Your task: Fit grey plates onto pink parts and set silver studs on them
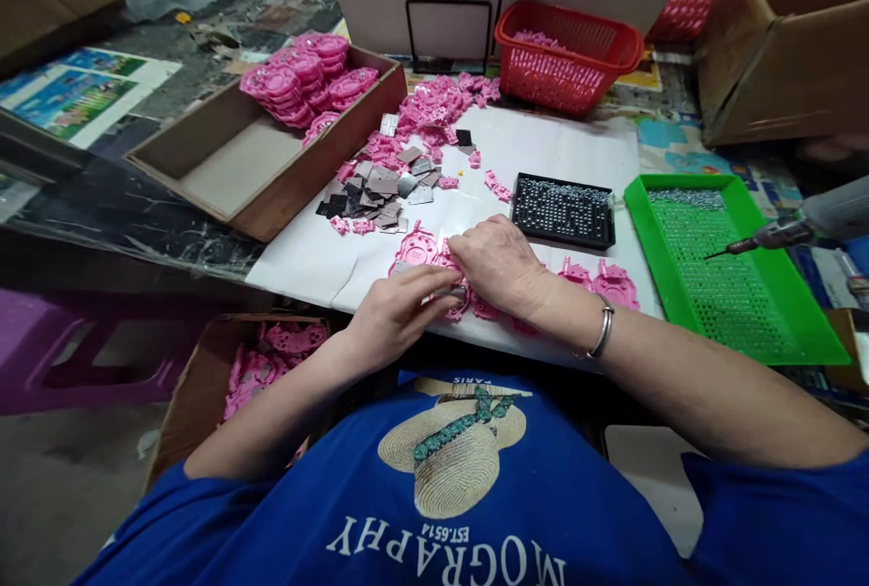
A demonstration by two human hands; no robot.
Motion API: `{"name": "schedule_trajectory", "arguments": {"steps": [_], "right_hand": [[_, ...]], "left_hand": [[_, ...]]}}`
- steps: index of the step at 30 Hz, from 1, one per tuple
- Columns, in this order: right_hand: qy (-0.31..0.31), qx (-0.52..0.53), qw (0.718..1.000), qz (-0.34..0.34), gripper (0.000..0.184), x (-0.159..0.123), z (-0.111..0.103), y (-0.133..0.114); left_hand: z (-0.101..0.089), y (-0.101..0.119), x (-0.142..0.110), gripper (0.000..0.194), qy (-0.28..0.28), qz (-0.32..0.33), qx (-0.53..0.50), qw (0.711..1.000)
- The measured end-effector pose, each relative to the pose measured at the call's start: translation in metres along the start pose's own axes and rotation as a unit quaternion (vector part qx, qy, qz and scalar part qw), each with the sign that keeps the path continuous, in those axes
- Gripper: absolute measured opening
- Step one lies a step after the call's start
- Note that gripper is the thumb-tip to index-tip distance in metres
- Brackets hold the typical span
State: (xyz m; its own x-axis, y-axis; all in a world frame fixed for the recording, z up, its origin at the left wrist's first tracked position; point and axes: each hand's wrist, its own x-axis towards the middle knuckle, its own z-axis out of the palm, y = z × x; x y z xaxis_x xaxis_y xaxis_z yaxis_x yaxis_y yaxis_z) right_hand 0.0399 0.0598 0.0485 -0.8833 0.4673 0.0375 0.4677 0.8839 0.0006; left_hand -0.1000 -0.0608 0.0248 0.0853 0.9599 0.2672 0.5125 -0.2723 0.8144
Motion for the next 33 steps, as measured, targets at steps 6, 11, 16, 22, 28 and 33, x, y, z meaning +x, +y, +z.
{"name": "schedule_trajectory", "arguments": {"steps": [6, 11, 16, 22, 28, 33], "right_hand": [[0.206, 0.208, 0.956, -0.021, 0.022, -0.013, -0.019, -0.010], [0.182, 0.221, 0.955, -0.077, 0.034, -0.017, -0.019, -0.030], [0.168, 0.212, 0.960, -0.075, 0.019, -0.016, -0.013, -0.037], [0.124, 0.540, 0.831, 0.049, 0.010, -0.021, -0.017, -0.029], [0.098, 0.677, 0.719, 0.122, 0.019, -0.025, -0.012, -0.011], [0.106, 0.690, 0.709, 0.100, 0.015, -0.025, -0.009, -0.006]], "left_hand": [[-0.013, 0.012, 0.010, 0.047, 0.061, -0.209, -0.434, 0.874], [0.001, 0.012, 0.020, 0.045, 0.132, -0.245, -0.501, 0.820], [0.010, 0.013, 0.026, 0.049, 0.144, -0.257, -0.508, 0.810], [0.006, 0.007, 0.025, 0.063, 0.128, -0.259, -0.486, 0.825], [-0.004, 0.003, 0.013, 0.048, 0.091, -0.232, -0.420, 0.873], [-0.008, 0.003, 0.009, 0.042, 0.044, -0.238, -0.424, 0.873]]}}
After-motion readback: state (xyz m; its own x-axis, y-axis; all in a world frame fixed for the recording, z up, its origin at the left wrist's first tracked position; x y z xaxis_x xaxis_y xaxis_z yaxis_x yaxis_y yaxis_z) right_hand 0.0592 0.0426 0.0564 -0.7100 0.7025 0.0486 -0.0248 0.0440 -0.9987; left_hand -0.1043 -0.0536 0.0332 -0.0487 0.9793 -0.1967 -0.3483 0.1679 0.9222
